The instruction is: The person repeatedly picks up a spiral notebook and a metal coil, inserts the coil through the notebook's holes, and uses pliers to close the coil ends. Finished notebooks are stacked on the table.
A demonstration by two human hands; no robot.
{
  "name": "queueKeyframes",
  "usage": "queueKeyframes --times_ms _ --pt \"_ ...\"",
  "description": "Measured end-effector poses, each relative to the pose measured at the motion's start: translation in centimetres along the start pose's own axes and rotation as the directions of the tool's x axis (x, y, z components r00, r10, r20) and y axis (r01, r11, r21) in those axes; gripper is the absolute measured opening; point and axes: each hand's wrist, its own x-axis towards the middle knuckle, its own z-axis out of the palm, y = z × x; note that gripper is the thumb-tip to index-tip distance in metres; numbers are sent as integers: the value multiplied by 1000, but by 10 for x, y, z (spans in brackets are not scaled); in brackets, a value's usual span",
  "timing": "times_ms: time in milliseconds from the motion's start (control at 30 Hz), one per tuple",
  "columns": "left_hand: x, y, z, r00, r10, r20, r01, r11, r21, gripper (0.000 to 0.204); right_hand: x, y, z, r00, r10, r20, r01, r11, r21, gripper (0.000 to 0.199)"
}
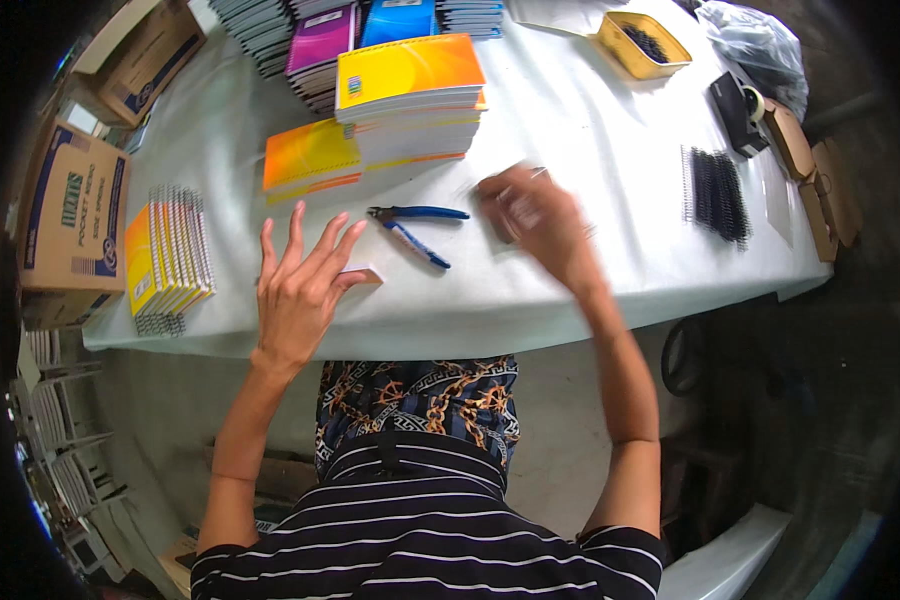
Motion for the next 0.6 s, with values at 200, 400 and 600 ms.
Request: queueKeyframes --times_ms 200,400,600 --pt "3 0 0 1000 2 28 0 998 -58 61 -11 -42 68 998 -15 65 1 977 212 22" --pt "2 -3 1 1000 1 23 1 998 -62 63 -6 -38 69 988 -71 138 27 955 296 21" --pt "0 -5 2 1000 11 17 -10 998 -66 62 -3 -36 65 971 -93 222 31 963 269 19"
